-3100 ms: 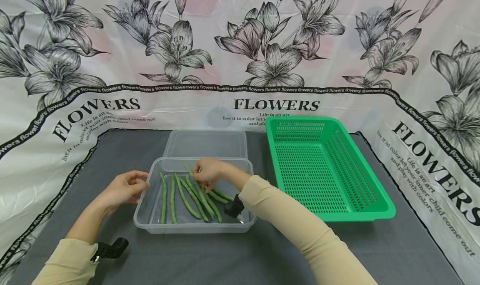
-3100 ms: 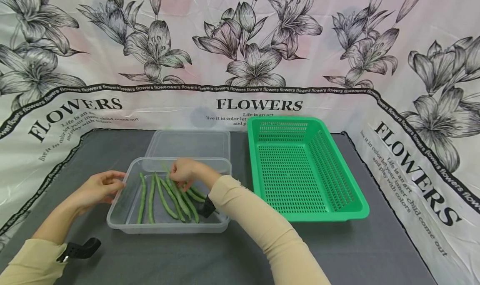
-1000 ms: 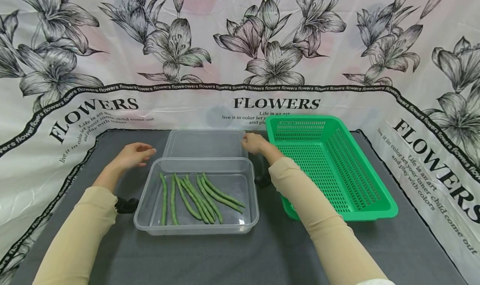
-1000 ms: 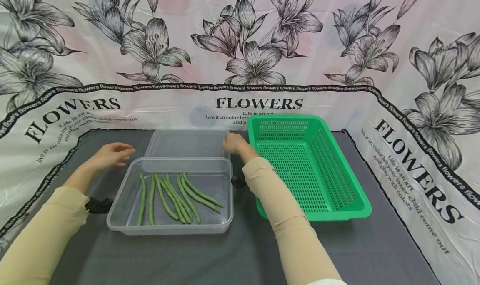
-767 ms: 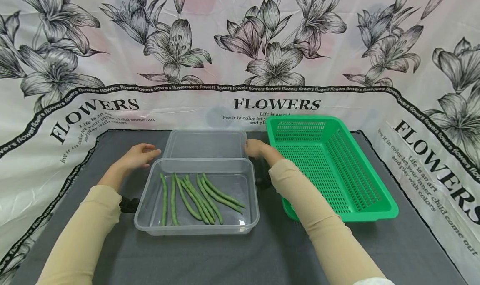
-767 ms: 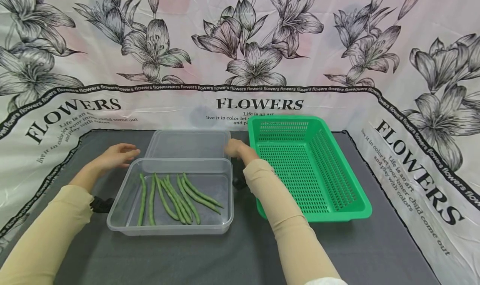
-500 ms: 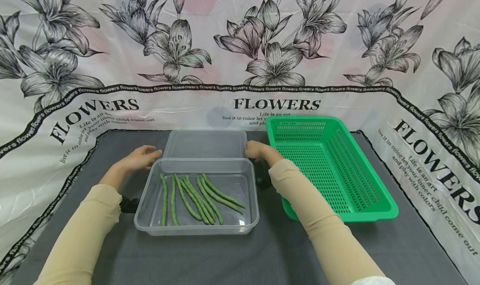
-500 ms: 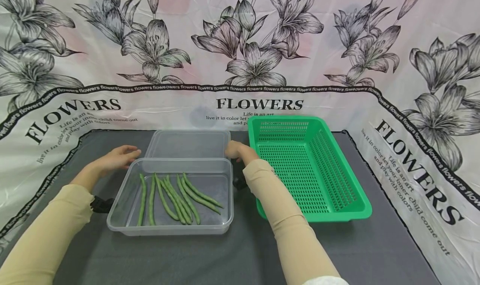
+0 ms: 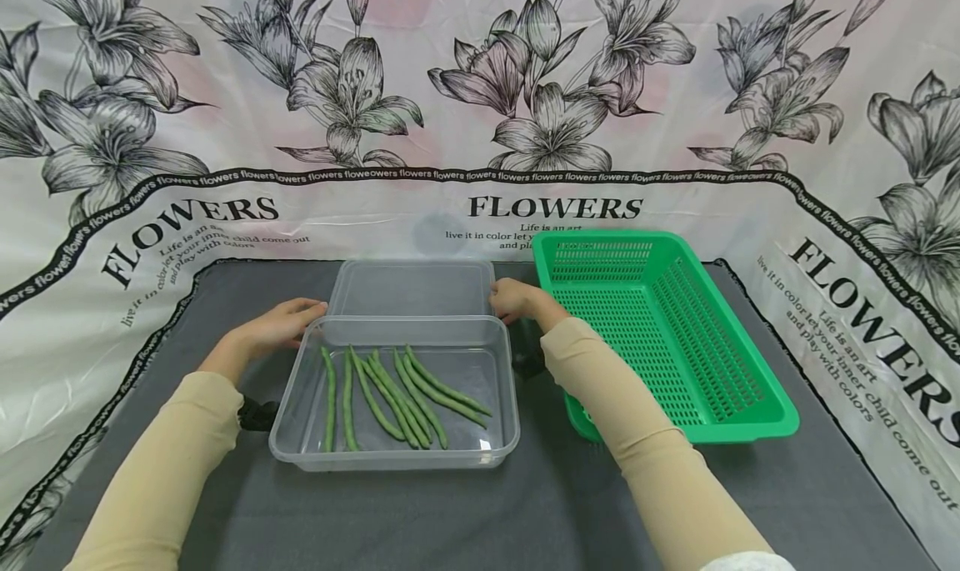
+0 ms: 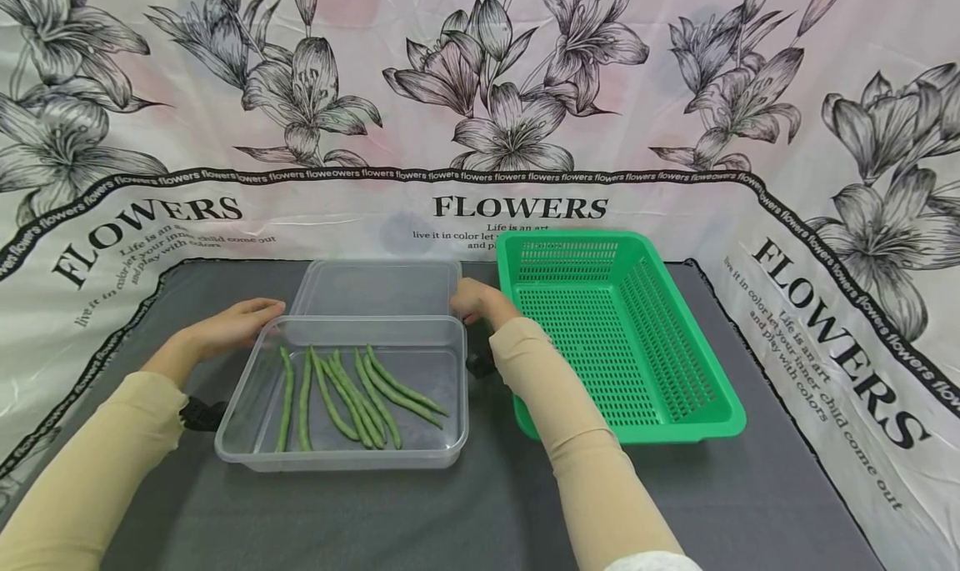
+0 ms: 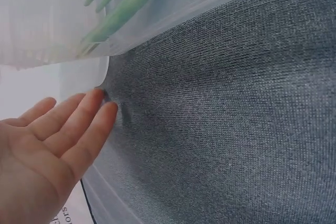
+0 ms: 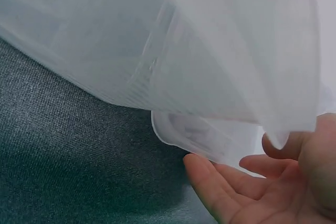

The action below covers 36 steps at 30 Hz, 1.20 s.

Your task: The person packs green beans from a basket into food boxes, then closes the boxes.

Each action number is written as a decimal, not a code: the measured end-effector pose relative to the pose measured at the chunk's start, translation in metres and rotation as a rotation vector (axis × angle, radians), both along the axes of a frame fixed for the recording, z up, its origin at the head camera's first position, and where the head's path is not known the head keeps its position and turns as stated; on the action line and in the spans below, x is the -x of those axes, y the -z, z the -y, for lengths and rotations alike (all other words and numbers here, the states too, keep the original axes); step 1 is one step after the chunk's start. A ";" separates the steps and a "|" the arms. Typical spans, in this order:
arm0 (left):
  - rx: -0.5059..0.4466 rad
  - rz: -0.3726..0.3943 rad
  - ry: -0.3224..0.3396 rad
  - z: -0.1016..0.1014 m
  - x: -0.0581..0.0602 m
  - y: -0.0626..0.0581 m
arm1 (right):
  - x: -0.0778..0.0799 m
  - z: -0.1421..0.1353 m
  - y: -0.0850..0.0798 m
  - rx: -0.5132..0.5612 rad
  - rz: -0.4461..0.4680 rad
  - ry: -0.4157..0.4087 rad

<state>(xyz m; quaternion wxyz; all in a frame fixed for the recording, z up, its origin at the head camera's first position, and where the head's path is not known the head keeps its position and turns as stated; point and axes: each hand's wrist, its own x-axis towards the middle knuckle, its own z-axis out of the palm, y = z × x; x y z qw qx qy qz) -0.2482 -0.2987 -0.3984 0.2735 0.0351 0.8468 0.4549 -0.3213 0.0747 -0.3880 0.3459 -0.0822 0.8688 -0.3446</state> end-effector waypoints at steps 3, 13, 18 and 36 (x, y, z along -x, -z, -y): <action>-0.019 0.001 0.006 0.001 0.000 0.000 | 0.001 -0.001 0.000 0.032 0.016 0.017; -0.080 -0.023 0.000 0.004 -0.004 0.002 | 0.002 0.000 -0.002 0.067 0.004 0.070; -0.093 -0.023 -0.005 0.004 -0.004 0.001 | 0.000 0.002 -0.004 0.099 -0.012 0.123; -0.154 -0.168 -0.151 0.015 -0.017 -0.030 | -0.003 0.001 -0.030 0.317 -0.241 0.221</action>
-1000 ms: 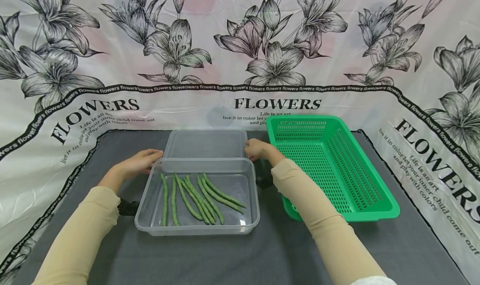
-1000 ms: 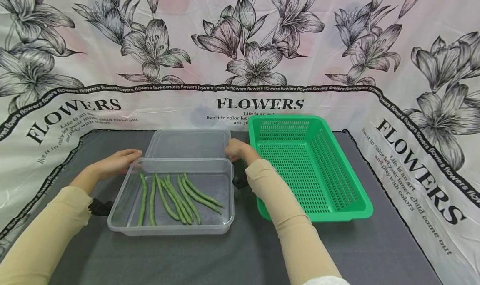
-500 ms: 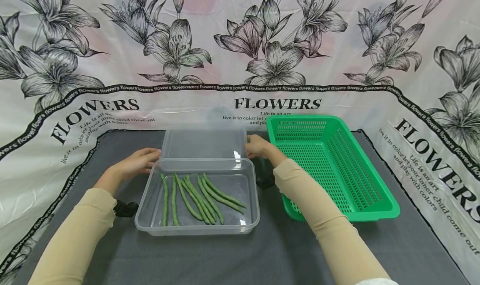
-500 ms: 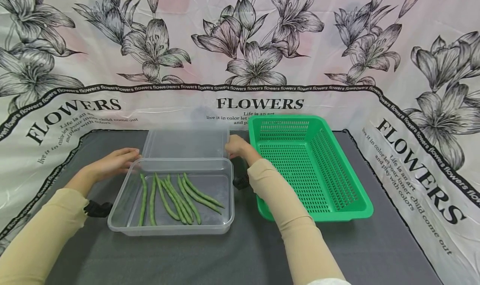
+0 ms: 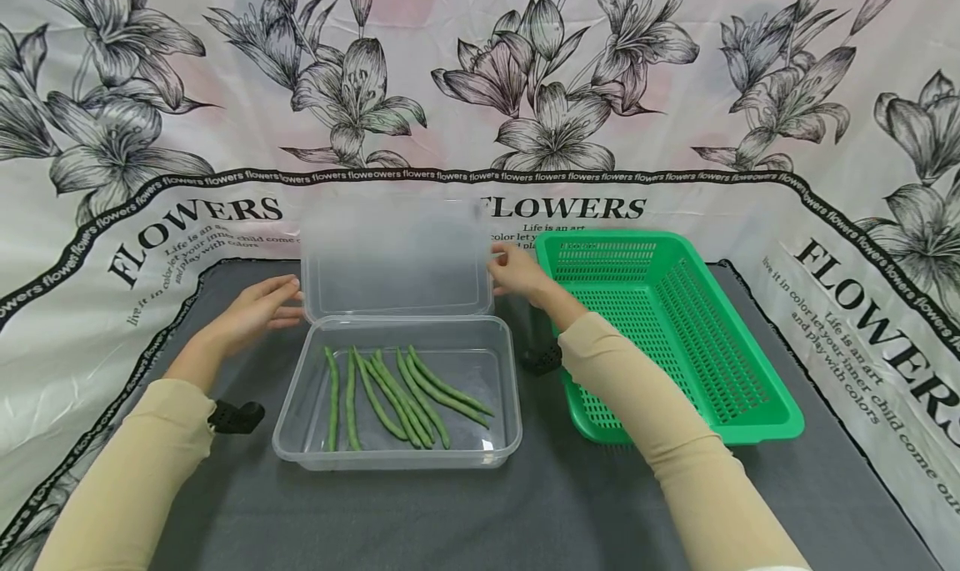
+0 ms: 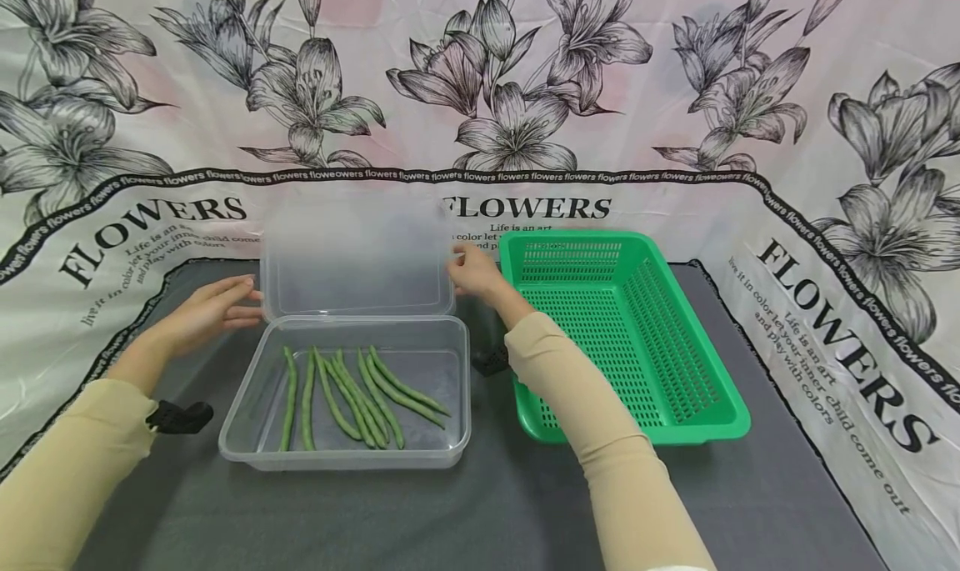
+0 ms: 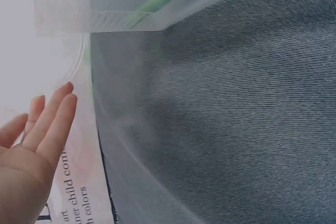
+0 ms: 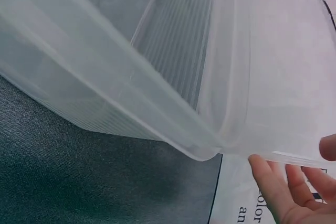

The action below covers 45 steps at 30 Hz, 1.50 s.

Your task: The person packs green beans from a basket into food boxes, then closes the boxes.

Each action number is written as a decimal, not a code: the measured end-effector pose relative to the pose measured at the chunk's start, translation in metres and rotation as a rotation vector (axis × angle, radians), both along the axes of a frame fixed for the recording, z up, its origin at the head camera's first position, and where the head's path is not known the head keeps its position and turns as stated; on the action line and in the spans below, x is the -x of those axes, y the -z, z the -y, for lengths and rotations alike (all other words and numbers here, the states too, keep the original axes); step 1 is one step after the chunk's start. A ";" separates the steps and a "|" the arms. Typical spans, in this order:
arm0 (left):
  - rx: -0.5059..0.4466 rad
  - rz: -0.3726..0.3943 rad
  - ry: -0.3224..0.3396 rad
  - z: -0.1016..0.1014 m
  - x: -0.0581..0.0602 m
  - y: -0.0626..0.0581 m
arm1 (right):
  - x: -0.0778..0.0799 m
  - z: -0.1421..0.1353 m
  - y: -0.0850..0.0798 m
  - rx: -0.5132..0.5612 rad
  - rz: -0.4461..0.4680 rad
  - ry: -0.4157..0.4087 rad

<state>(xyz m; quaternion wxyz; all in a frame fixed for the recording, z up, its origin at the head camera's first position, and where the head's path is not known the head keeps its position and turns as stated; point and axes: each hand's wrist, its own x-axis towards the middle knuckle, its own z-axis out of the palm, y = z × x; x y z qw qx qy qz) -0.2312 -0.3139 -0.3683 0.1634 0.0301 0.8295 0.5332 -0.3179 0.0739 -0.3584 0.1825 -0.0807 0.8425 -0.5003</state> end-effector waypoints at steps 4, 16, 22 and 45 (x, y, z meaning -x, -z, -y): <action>-0.011 -0.032 -0.018 0.001 -0.001 -0.005 | -0.002 0.000 -0.004 0.041 -0.047 0.038; 0.106 -0.198 -0.162 -0.006 -0.009 -0.015 | -0.012 -0.004 -0.013 0.050 -0.305 0.087; 0.160 -0.283 -0.261 -0.010 -0.012 -0.018 | -0.017 -0.009 -0.018 0.030 -0.347 0.046; -0.042 -0.355 -0.230 -0.003 -0.024 -0.032 | -0.042 -0.024 -0.028 -0.087 -0.635 -0.063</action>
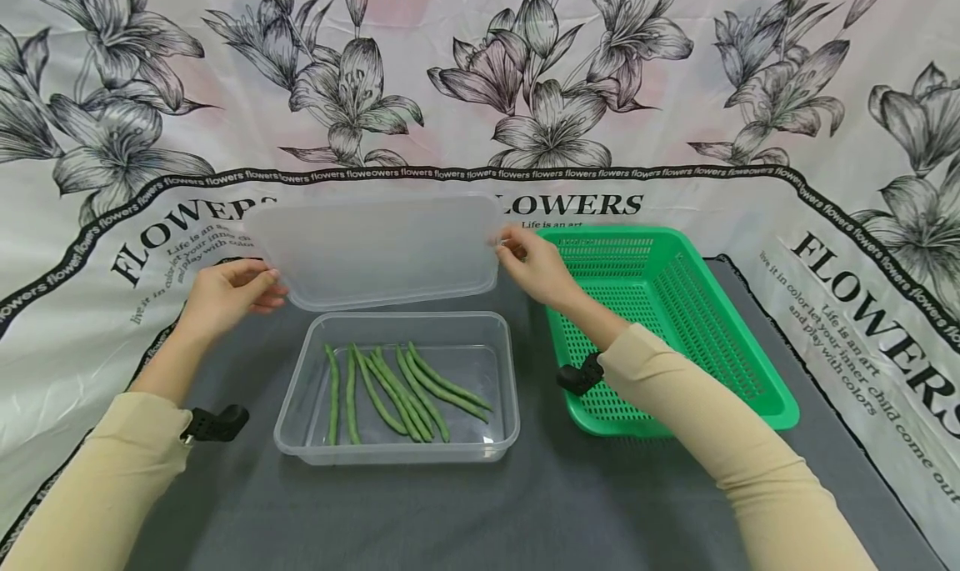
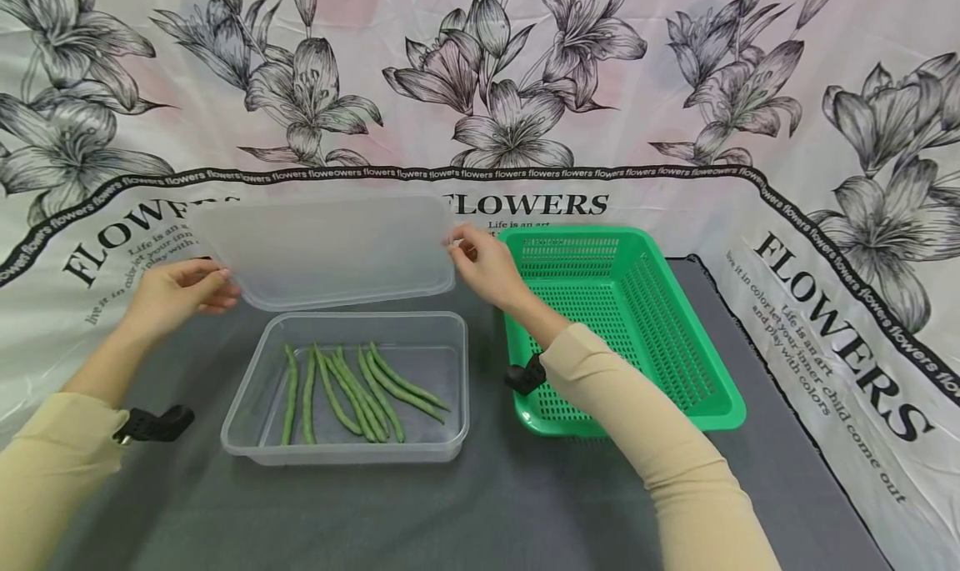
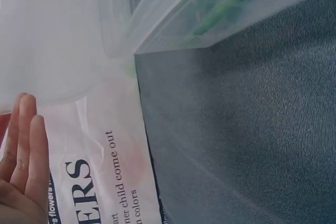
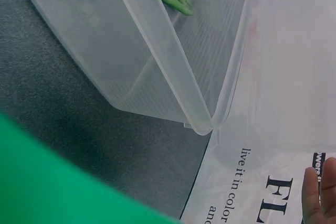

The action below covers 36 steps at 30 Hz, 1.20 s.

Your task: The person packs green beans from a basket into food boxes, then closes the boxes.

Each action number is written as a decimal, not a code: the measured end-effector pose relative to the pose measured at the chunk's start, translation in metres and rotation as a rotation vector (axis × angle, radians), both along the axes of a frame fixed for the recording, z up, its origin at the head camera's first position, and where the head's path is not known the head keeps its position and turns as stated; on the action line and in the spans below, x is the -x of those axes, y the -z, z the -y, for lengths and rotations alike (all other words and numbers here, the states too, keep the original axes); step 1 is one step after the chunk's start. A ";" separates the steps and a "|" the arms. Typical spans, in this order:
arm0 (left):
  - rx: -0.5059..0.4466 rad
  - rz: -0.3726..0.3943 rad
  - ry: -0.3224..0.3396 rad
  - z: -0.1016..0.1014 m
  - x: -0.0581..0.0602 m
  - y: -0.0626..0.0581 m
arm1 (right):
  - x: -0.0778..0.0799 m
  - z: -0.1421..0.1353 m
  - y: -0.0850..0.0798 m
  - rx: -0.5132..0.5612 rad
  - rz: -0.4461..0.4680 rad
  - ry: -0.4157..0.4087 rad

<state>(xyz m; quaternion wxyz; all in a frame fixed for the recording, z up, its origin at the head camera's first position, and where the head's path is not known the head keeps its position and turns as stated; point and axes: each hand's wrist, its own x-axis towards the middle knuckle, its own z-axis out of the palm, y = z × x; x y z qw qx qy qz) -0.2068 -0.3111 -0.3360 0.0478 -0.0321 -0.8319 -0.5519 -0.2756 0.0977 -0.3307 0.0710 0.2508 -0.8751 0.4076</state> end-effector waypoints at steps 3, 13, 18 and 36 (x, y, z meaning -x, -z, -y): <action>-0.086 0.015 0.035 0.001 -0.003 0.000 | -0.003 -0.002 0.000 -0.024 0.007 -0.003; -0.245 0.057 0.120 0.010 -0.021 0.000 | -0.017 -0.009 -0.006 -0.118 0.147 -0.071; -0.138 0.075 0.064 0.012 -0.029 -0.003 | -0.027 -0.010 -0.013 -0.122 0.257 -0.135; 0.087 0.291 0.082 -0.006 -0.061 -0.005 | -0.076 -0.007 -0.007 -0.238 0.327 -0.077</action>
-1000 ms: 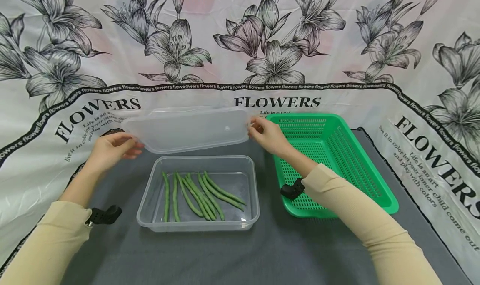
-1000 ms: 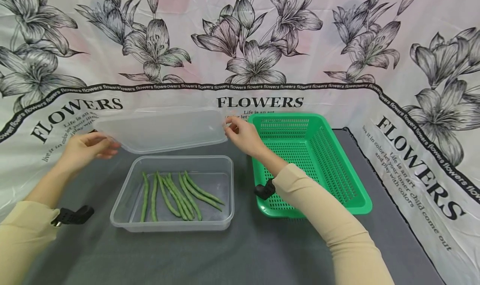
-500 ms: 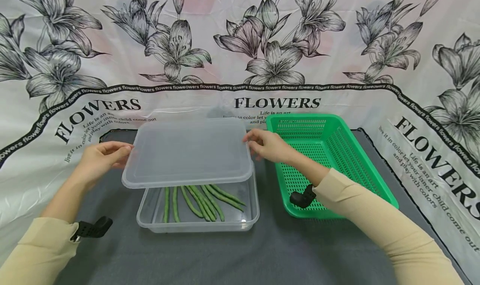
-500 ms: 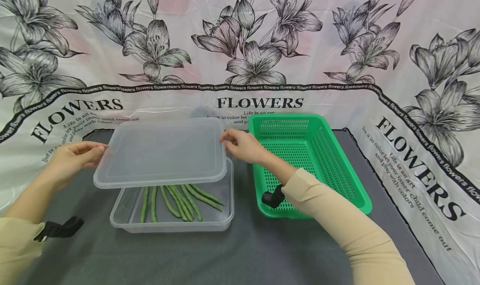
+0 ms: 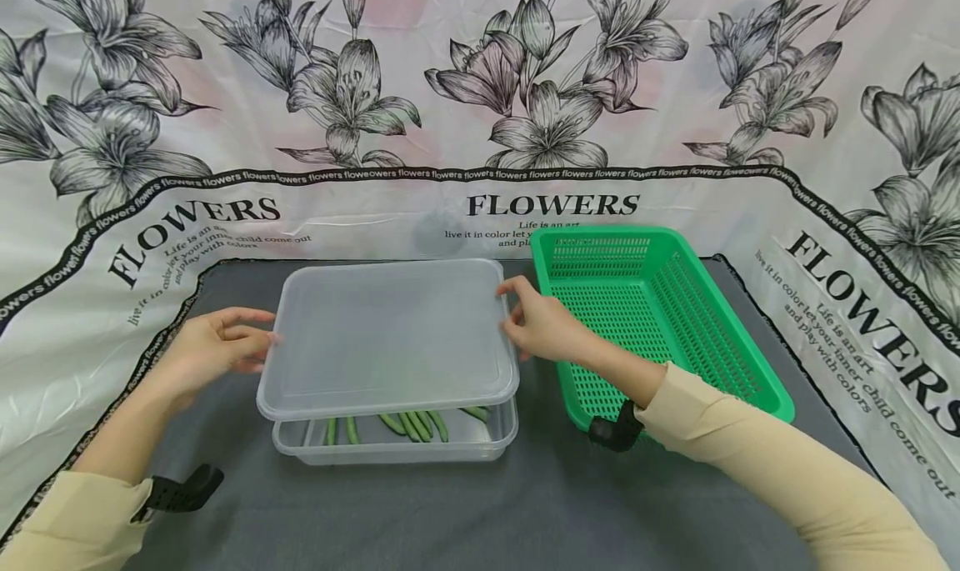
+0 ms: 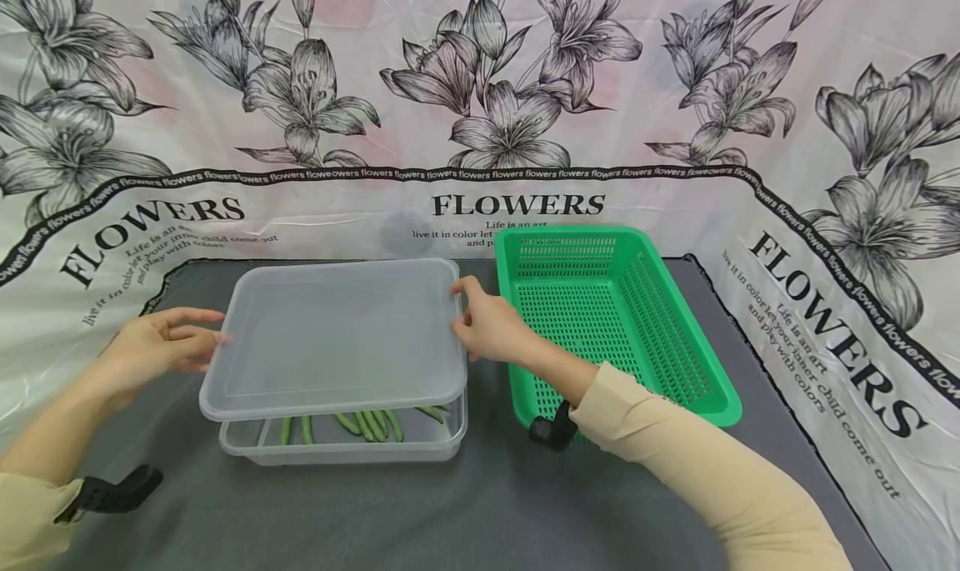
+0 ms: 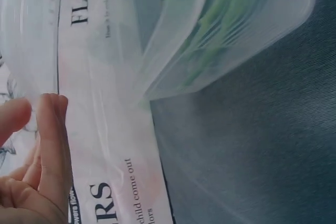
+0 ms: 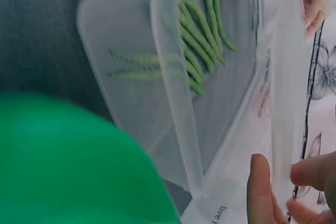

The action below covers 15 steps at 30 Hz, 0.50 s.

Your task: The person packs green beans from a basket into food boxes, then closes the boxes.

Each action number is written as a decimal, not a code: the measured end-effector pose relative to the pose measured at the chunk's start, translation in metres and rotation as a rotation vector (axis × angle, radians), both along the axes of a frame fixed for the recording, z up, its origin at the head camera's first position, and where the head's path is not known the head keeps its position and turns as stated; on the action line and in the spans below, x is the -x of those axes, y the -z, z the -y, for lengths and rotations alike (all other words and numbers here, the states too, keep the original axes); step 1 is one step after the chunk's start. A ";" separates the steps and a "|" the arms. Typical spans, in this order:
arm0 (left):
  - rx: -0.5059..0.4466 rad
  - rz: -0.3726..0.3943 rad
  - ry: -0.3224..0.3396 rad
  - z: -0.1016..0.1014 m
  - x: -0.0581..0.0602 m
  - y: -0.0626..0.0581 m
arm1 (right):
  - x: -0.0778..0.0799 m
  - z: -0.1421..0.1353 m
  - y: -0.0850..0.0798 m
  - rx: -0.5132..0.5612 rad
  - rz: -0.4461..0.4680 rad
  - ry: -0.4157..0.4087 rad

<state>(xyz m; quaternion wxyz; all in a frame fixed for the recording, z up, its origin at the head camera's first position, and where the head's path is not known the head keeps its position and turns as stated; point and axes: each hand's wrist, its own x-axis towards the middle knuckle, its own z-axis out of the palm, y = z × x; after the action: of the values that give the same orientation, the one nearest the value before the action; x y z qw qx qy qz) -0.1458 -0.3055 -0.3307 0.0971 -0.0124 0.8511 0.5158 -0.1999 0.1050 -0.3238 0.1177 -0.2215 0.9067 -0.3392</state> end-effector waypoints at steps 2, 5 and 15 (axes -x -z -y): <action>0.006 0.029 0.011 -0.002 -0.003 0.003 | -0.005 -0.001 0.003 -0.009 0.043 0.018; 0.016 0.055 0.026 -0.004 -0.007 0.009 | -0.011 -0.001 0.009 -0.036 0.085 0.039; 0.041 0.083 0.048 -0.011 -0.013 0.025 | -0.026 0.000 0.024 -0.123 0.085 0.056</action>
<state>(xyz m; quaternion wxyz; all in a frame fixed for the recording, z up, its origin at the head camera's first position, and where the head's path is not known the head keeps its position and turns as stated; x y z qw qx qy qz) -0.1326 -0.2947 -0.3561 0.1443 -0.0155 0.8567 0.4950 -0.1741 0.1045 -0.3478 0.1597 -0.1737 0.9259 -0.2951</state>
